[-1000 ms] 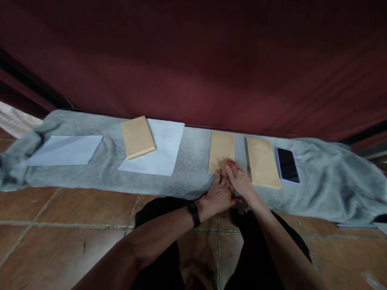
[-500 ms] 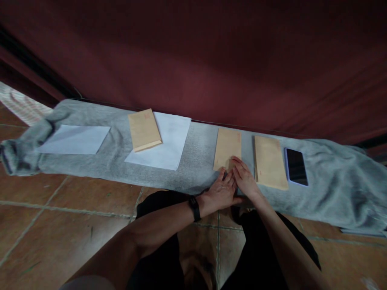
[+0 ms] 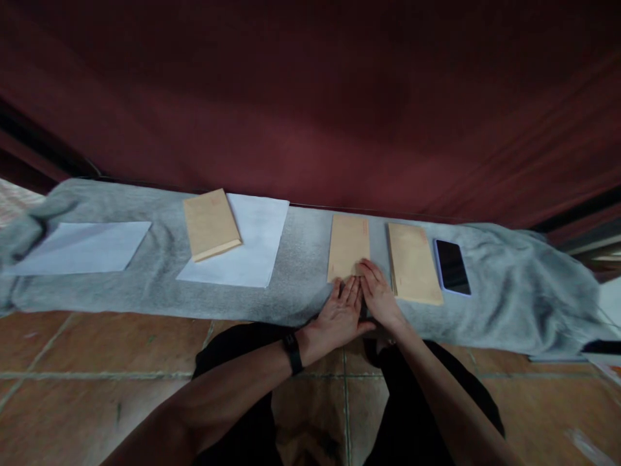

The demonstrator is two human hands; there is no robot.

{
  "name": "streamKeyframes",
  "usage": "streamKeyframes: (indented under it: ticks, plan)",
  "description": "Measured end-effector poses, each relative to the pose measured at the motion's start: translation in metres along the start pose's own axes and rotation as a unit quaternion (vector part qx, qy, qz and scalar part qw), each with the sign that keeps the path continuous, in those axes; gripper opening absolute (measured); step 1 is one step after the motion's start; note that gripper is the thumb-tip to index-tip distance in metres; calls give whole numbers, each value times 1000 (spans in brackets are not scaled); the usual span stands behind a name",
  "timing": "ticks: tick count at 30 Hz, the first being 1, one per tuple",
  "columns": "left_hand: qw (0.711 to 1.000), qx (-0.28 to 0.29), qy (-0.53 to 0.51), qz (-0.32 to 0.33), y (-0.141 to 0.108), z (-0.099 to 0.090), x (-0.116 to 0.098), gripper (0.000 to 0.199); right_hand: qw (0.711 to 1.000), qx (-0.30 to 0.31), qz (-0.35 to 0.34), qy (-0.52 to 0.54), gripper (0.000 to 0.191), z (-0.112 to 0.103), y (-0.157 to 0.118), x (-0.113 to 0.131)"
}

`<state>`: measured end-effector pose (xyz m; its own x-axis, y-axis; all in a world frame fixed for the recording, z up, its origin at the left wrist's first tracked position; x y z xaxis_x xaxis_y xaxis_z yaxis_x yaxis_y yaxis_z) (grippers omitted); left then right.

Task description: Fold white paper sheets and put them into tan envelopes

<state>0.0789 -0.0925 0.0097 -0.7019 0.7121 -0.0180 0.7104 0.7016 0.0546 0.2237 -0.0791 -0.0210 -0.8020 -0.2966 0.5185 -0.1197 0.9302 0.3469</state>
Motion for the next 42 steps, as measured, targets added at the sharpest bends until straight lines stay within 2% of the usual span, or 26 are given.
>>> streamKeyframes:
  ticks: [10,18,24,30,35,40,42]
  plan:
    - [999,-34,13,-30,-6,10,5,92,995,26,-3,-94,50,3,-5,3]
    - [997,-32,22,-66,-7,7,10,95,997,-27,10,-78,51,5,-8,-1]
    - [994,-3,9,-107,-5,6,17,92,997,-35,7,-68,57,5,-8,-5]
    - [992,-15,-4,-129,-4,7,24,89,998,-33,24,-45,59,7,-6,-14]
    - [992,-34,-35,-120,1,1,28,85,999,-30,25,-32,60,6,-4,-17]
    - [998,-29,-50,-39,7,0,21,76,998,-43,25,-28,60,5,-2,-17]
    - [998,-23,-52,-25,10,3,18,74,998,-48,21,-25,59,5,-2,-17]
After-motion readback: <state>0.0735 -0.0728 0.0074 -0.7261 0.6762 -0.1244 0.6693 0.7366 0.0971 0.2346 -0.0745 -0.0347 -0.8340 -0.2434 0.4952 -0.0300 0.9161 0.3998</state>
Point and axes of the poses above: each hand's wrist, its own y-axis towards the middle knuckle, its own z-axis out of the palm, x = y × z, the point moved 3 cm from there along y, towards the middle knuckle, and after that the axes turned 10 degrees about -z, right-handed, at the moved point
